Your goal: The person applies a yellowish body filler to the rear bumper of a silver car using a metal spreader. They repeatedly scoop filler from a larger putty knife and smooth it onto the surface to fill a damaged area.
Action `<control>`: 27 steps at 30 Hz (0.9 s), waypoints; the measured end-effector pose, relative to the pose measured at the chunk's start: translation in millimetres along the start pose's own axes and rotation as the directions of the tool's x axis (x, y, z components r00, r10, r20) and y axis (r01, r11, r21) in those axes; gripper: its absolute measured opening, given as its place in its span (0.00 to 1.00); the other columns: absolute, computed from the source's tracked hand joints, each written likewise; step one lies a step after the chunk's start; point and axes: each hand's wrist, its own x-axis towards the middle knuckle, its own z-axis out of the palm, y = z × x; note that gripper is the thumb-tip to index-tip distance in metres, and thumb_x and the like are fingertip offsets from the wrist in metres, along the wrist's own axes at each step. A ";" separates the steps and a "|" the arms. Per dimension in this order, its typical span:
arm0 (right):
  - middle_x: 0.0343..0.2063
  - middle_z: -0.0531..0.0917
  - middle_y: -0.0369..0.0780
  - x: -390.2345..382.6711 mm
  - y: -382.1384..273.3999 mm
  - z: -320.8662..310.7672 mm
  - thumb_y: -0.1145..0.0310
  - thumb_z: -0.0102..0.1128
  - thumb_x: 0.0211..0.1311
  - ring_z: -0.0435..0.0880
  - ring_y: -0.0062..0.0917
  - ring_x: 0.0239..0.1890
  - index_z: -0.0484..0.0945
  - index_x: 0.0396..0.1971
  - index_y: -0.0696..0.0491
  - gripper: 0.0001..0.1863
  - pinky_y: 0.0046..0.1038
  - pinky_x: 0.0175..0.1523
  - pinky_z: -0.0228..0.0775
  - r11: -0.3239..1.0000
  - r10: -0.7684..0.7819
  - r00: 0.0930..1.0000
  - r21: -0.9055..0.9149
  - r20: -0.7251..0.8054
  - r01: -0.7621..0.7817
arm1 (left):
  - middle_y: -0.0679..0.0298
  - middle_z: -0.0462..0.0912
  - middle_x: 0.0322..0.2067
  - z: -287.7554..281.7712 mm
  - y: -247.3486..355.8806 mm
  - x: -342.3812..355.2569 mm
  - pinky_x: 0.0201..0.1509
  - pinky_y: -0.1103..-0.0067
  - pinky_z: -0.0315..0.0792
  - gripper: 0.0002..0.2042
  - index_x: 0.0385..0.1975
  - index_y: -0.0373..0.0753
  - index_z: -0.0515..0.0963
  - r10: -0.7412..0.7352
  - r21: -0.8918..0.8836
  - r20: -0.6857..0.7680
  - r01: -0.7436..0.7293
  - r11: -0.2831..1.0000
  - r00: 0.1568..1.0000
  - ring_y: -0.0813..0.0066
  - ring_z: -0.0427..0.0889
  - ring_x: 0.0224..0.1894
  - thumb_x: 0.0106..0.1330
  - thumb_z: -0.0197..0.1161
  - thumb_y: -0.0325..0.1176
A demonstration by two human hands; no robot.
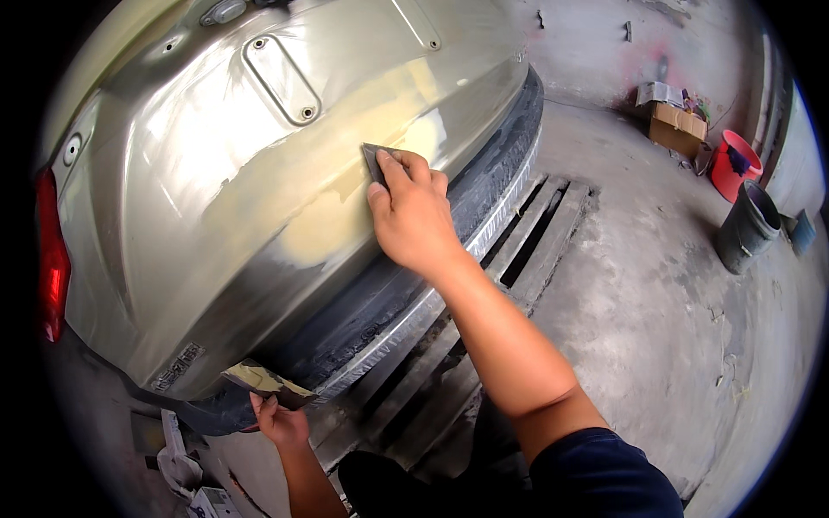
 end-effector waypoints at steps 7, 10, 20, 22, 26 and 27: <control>0.64 0.71 0.45 -76.6 -47.8 32.5 0.66 0.62 0.65 0.67 0.53 0.60 0.74 0.65 0.52 0.27 0.53 0.59 0.66 0.958 -0.226 0.964 -0.144 0.143 0.246 | 0.57 0.81 0.58 -0.8 -3.0 -0.4 0.68 0.66 0.70 0.24 0.61 0.32 0.72 0.002 -0.021 -0.030 -0.003 1.000 1.000 0.63 0.79 0.60 0.62 0.54 0.19; 0.64 0.71 0.45 -62.7 -39.5 17.0 0.65 0.60 0.68 0.66 0.52 0.62 0.74 0.65 0.53 0.26 0.52 0.61 0.65 0.982 -0.152 0.987 -0.107 0.055 0.157 | 0.57 0.80 0.58 -5.7 2.0 -1.8 0.69 0.67 0.70 0.25 0.63 0.33 0.71 0.011 0.008 -0.003 -0.011 1.000 1.000 0.64 0.79 0.61 0.62 0.53 0.20; 0.63 0.71 0.46 -87.1 -75.6 45.5 0.67 0.63 0.64 0.68 0.53 0.60 0.75 0.64 0.53 0.28 0.53 0.56 0.66 0.950 -0.255 0.956 -0.146 0.145 0.276 | 0.56 0.81 0.56 -1.4 -6.5 -1.2 0.67 0.67 0.70 0.24 0.60 0.31 0.73 0.008 -0.011 -0.044 -0.009 1.000 0.999 0.63 0.80 0.59 0.61 0.54 0.19; 0.63 0.71 0.46 -89.1 -70.2 37.4 0.67 0.63 0.63 0.67 0.53 0.60 0.75 0.64 0.53 0.27 0.52 0.57 0.66 0.945 -0.272 0.948 -0.142 0.165 0.296 | 0.57 0.80 0.58 -1.9 -0.1 -3.0 0.69 0.66 0.69 0.25 0.62 0.31 0.71 0.021 0.006 -0.030 -0.021 1.000 0.999 0.63 0.79 0.61 0.62 0.54 0.20; 0.62 0.71 0.47 -55.6 -59.5 24.0 0.67 0.62 0.65 0.67 0.52 0.61 0.75 0.63 0.54 0.26 0.51 0.59 0.66 0.977 -0.192 0.981 -0.103 -0.025 0.188 | 0.58 0.77 0.62 12.9 9.3 -7.7 0.72 0.65 0.67 0.27 0.67 0.33 0.68 0.048 0.066 -0.002 -0.048 0.997 0.999 0.64 0.76 0.65 0.65 0.53 0.20; 0.61 0.72 0.47 -53.5 -62.7 27.9 0.67 0.62 0.65 0.67 0.53 0.61 0.76 0.63 0.54 0.26 0.51 0.57 0.66 0.976 -0.197 0.980 -0.095 -0.024 0.194 | 0.58 0.77 0.63 23.1 12.7 -7.5 0.72 0.64 0.67 0.27 0.67 0.33 0.67 0.048 0.071 -0.010 -0.048 0.996 0.999 0.64 0.76 0.65 0.65 0.53 0.20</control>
